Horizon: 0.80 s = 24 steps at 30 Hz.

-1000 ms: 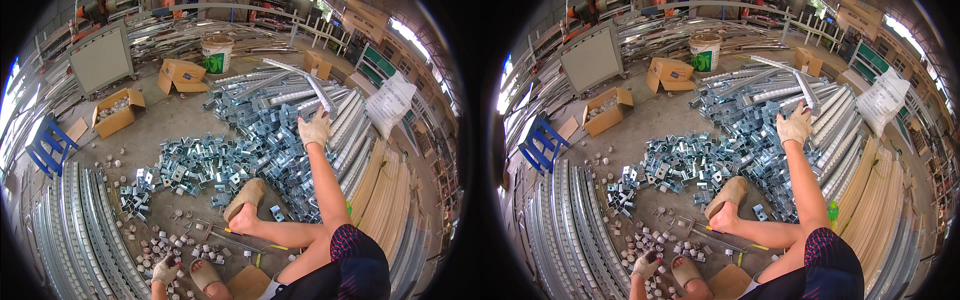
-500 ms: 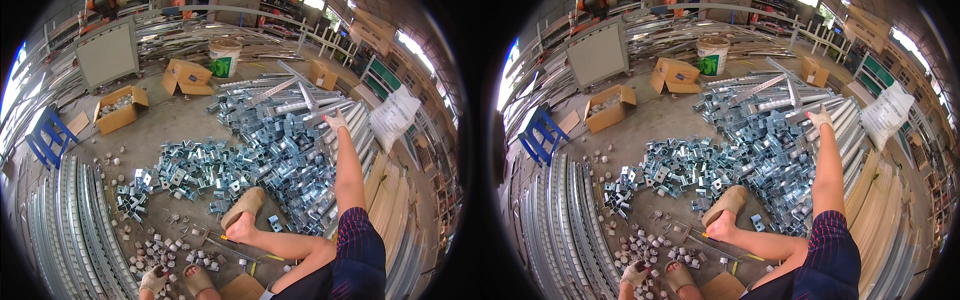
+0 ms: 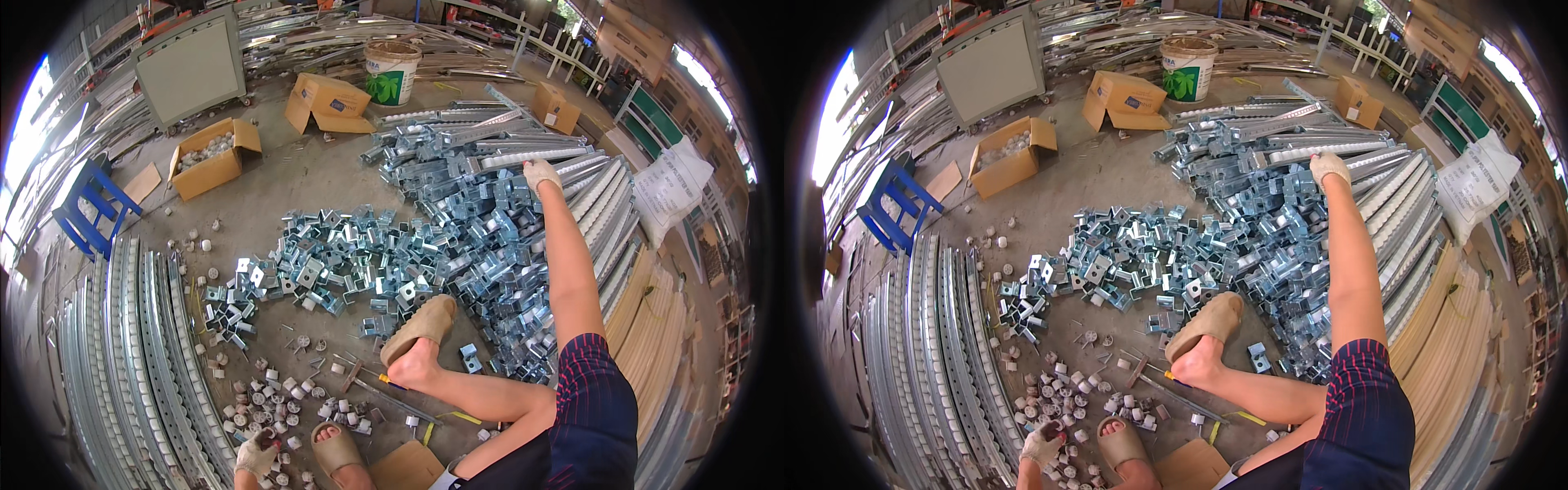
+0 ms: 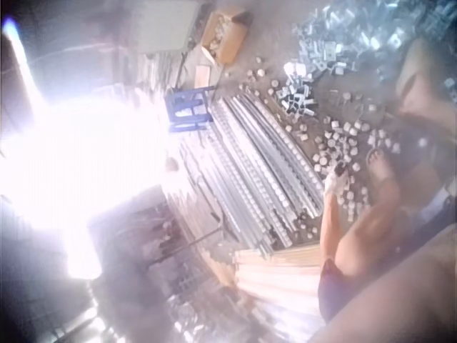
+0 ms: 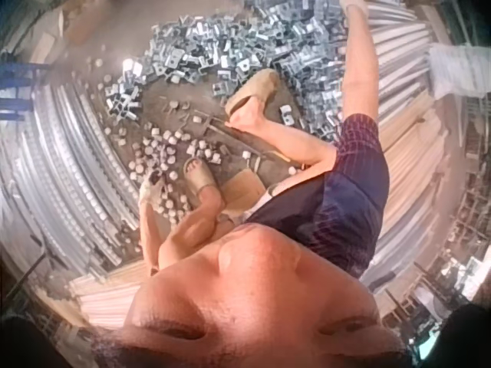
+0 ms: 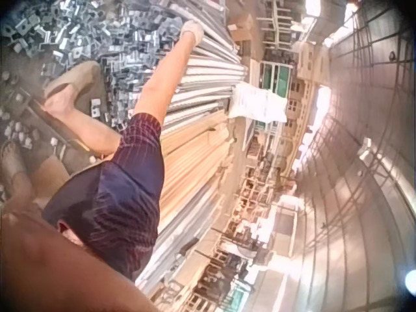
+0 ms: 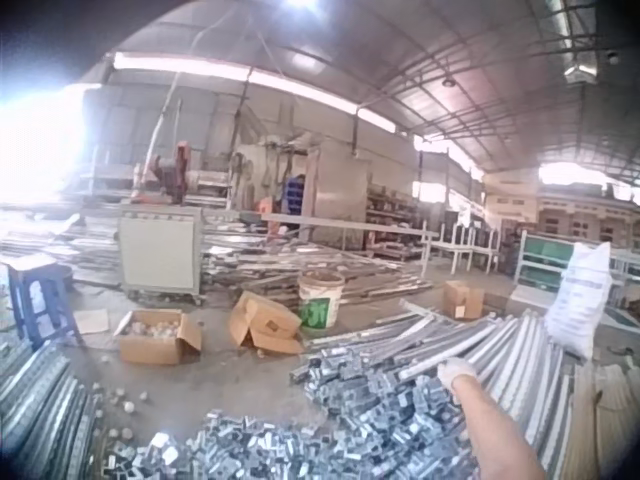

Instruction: The person assembles metal brackets by hand, placing a white plastic component into a metal bracket and using a small tool to secure it. The person then places the assembled piece onto a long metal channel.

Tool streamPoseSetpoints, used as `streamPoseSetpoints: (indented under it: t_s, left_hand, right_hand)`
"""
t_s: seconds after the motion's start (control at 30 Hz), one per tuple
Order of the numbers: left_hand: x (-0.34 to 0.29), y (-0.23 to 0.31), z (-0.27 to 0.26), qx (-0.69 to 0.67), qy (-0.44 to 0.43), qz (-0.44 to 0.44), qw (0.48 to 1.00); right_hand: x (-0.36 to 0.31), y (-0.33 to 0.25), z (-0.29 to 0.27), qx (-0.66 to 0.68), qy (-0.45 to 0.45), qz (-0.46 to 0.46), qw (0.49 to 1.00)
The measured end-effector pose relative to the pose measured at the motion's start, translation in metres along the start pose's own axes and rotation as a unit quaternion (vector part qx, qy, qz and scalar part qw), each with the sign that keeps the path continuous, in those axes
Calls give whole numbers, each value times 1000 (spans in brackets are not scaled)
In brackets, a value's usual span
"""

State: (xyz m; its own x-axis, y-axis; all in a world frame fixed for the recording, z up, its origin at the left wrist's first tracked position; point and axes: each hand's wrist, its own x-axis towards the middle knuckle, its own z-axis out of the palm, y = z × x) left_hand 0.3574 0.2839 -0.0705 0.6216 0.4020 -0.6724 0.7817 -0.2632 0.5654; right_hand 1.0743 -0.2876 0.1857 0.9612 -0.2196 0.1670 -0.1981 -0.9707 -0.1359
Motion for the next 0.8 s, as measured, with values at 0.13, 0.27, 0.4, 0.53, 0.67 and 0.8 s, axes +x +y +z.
streamPoseSetpoints:
  t_s: [0.13,0.27,0.4,0.53,0.67,0.8]
  left_hand:
    - [-1,-10,4,68,121,59,989]
    - [-3,-28,-8,132,301,-9,944]
    - [-35,-48,-40,211,461,-48,861]
    - [-28,-104,-44,175,527,-158,817]
    - [-55,-79,-57,216,611,-169,743]
    - [-67,-94,-129,194,581,-217,760]
  right_hand:
    - [-22,-16,5,91,74,-17,993]
    - [-80,-71,-8,138,246,-132,950]
    - [-213,-71,43,212,194,-349,892]
    - [-335,-77,79,205,119,-495,836]
    - [-389,-45,139,207,-17,-479,853]
    - [-409,-20,168,265,-117,-393,873]
